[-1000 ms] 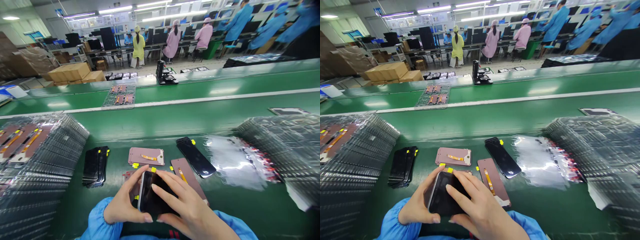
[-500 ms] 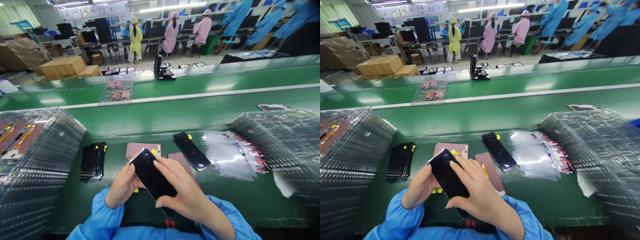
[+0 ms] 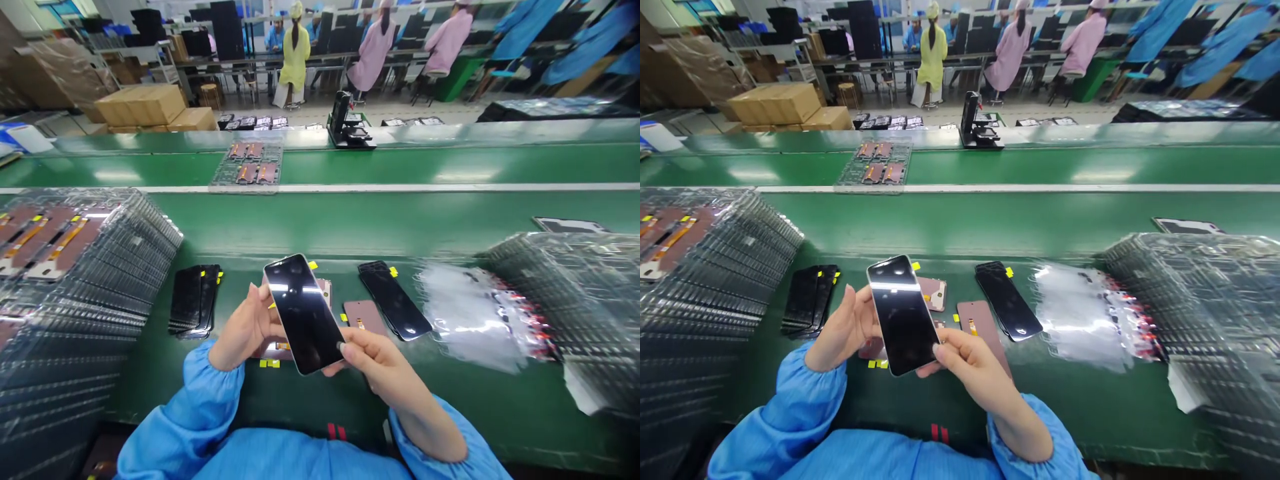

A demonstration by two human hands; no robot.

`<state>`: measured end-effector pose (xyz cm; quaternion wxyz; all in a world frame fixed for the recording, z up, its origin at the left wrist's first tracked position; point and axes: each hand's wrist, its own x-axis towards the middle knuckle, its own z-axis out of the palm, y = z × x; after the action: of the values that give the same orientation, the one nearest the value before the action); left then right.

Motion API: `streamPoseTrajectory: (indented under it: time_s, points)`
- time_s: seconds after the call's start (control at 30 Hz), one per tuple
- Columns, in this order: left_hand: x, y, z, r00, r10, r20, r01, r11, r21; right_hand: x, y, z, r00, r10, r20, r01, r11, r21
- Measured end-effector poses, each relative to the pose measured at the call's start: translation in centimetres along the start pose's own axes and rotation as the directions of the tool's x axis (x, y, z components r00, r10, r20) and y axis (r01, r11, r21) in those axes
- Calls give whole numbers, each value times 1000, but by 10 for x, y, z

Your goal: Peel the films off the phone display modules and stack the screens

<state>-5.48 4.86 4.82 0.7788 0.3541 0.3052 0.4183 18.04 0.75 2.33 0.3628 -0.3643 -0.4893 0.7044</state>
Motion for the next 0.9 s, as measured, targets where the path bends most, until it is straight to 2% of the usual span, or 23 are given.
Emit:
streamPoseTrajectory:
  time_s: [0.13, 0.27, 0.43, 0.6, 0.77, 0.9]
  points:
    - [-9, -11, 8, 996, -87, 37, 73, 955, 288, 0, 5, -2, 986, -54, -157, 57, 998, 18]
    - [-15, -23, 14, 999, -50, -10, 49, 871, 488, 0, 9, -2, 969, -101, -224, 105, 995, 3]
    - [-17, -30, 23, 993, 20, -116, 44, 848, 528, 0, 10, 4, 954, -124, -272, 118, 992, -38]
    - [-19, -28, 34, 973, 69, -221, 66, 833, 550, -1, 7, 8, 952, -113, -285, 109, 994, -31]
    - [-21, -25, 31, 974, 59, -220, 81, 812, 578, -1, 0, 8, 966, -136, -220, 161, 982, 98]
    - [-21, -27, 24, 980, 14, -198, 95, 843, 530, 0, -5, 8, 977, -111, -183, 140, 978, 153]
